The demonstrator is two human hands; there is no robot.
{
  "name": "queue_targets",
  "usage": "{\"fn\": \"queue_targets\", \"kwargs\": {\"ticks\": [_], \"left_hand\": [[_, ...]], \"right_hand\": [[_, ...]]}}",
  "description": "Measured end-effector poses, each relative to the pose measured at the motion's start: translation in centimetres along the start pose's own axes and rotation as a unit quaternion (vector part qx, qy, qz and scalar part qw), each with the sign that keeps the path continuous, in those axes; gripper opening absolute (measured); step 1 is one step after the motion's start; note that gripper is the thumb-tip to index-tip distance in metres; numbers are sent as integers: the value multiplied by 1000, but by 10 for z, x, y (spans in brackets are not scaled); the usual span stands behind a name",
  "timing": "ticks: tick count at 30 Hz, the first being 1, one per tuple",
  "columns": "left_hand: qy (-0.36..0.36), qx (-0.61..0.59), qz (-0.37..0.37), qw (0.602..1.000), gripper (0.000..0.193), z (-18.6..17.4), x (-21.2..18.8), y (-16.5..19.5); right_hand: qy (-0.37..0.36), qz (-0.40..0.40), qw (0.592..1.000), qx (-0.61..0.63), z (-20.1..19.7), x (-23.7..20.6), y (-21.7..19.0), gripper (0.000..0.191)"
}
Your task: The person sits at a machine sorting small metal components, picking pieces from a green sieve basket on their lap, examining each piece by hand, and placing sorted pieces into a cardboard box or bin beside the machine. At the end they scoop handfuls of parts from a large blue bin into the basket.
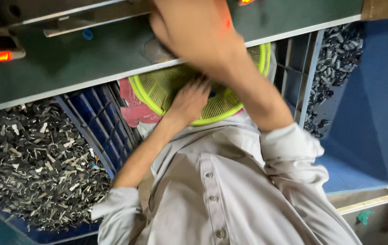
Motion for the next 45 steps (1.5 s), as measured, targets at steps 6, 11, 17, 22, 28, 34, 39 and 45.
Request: {"fn": "queue_targets", "kwargs": {"ticks": [6,11,17,22,28,34,39,45], "left_hand": [[30,-134,-93,986,44,-8,-34,-19],[16,-52,-45,998,52,-9,-33,-24],[-110,10,-164,980,20,22,-26,-63],[-58,33,-117,991,24,20,-30,-56],[-91,65,-149,982,21,32,-37,-61],[-48,66,-175,981,19,52,-30,-53],[-38,6,-121,992,7,49,-30,-47],[-92,-173,-180,964,19,32,-42,-66]], "right_hand": [[32,-58,990,122,4,-94,-45,23],[-132,189,973,5,64,-185,41,17],[-254,153,944,-146,114,-230,74,38],[-306,162,938,-18,135,-231,63,42],[-324,239,908,-116,128,-247,80,49],[-230,268,935,-31,149,-248,65,51],[-193,251,948,-24,143,-241,52,47],[-253,214,943,37,148,-230,39,31]]}}
Point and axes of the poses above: each hand's wrist, its own x-axis towards the middle knuckle, its own z-axis out of the palm, y = z × x, the point moved 10 cm from there along x, towards the middle knuckle, and after that the axes turned 4 degrees about z, right-handed, at the moved point
